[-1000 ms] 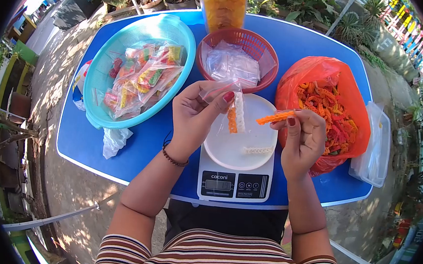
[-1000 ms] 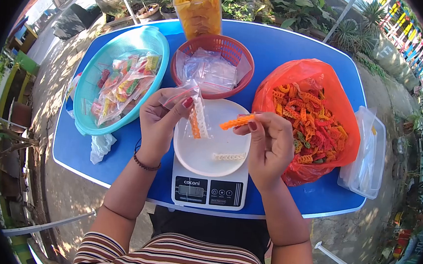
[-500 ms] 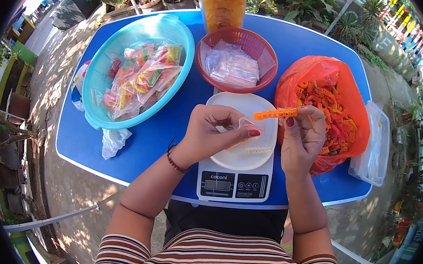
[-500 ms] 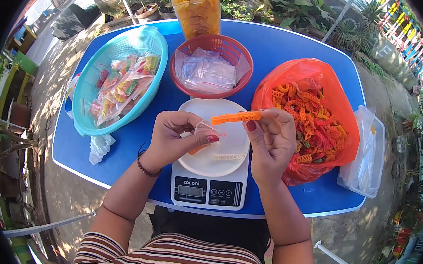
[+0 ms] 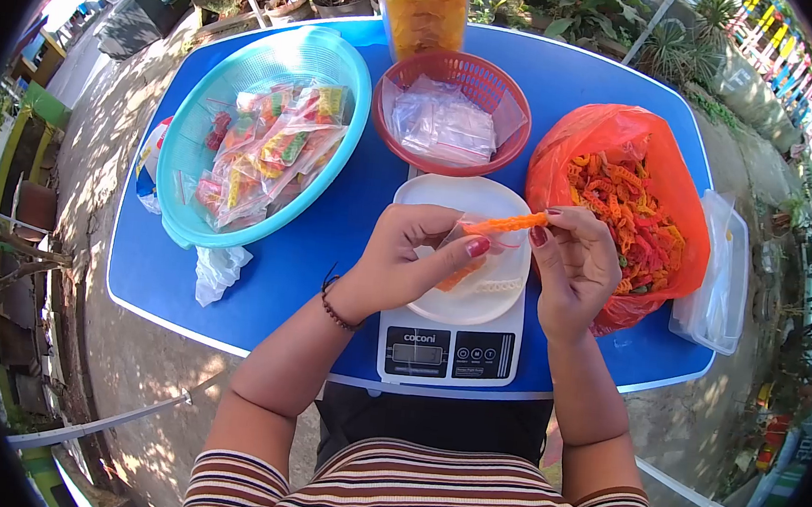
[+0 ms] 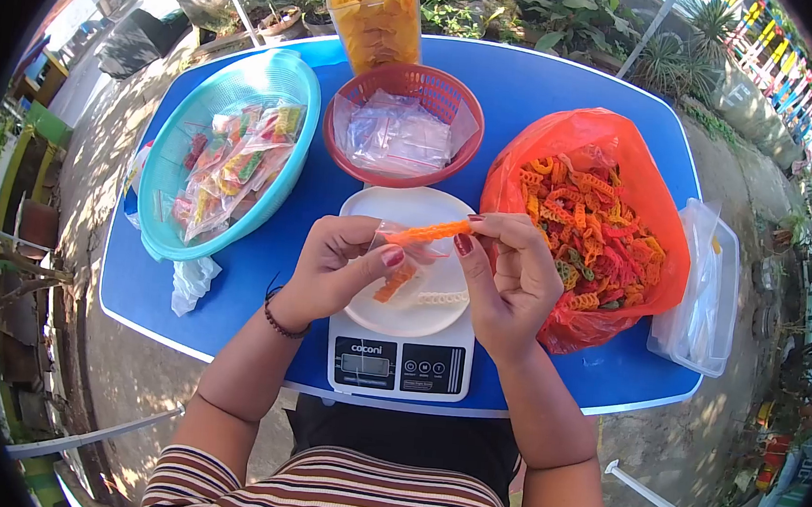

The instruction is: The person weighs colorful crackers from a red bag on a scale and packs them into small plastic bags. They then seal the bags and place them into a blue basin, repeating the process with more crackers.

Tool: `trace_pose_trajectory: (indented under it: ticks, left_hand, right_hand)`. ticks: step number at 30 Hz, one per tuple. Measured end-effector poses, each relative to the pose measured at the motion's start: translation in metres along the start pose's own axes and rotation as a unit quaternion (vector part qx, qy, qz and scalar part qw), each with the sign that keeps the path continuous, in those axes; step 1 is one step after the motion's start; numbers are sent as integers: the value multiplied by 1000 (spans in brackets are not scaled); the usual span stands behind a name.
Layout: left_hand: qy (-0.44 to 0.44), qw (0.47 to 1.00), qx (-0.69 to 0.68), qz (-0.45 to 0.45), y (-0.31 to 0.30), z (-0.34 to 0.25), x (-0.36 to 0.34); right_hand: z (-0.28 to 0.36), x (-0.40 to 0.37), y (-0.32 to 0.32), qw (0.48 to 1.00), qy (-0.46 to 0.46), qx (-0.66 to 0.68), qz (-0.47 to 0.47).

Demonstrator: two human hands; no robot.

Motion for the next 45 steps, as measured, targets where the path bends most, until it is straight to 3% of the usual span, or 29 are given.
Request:
trace_pose_trajectory:
  ticks: [4, 10, 13, 16, 22, 24, 25, 28, 31, 34, 40, 43, 45]
  left_hand:
    - [-6, 1000, -14, -11, 1, -1, 1]
    - [-9, 995, 96, -20, -1, 3, -3]
    - [-32, 997, 51, -51, 1, -4, -2]
    - [2, 996, 44, -75, 1, 2, -1]
    - [-19, 996, 45, -79, -5, 4, 1]
    - [-23, 992, 59, -110, -9, 2, 1]
    - [-25, 989, 66, -126, -10, 1, 1]
    - [-13, 986, 44, -160, -10, 3, 3]
    - [-27, 985, 6, -170, -10, 6, 5]
    - [-44, 984, -3, -173, -17, 11, 4]
    - [-55, 965, -170, -193, -19, 17, 9]
    - [-32, 977, -158, -140, -20, 14, 8]
    - [-34, 982, -117, -147, -19, 14, 8]
  right_hand:
    - [1, 3, -2, 1000, 8, 2, 14]
    - [0, -7, 13, 995, -31, -61, 70]
    - [-1, -6, 10, 988, -54, -116, 92]
    - [7, -1, 12, 965, -112, -197, 134]
    - [6, -1, 18, 962, -70, -209, 163]
    - [8, 1, 13, 960, 30, -209, 184]
    - [8, 2, 11, 955, 80, -208, 194]
    - [9, 7, 13, 905, -41, -273, 322]
    - [9, 9, 10, 893, 22, -273, 357]
    - [10, 7, 9, 852, 1, -330, 407]
    - [0, 3, 7, 879, -6, -289, 380]
    - [3, 2, 13, 908, 22, -277, 313]
    - [2, 3, 13, 892, -14, -322, 316]
Point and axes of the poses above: each hand's wrist, its own x-axis towards the middle knuckle, its own y-axis out of the palm, z = x × y, the point moved 3 cm from there along x, towards the middle knuckle, and after that the axes turned 6 degrees about -z, right-handed, at the moved point
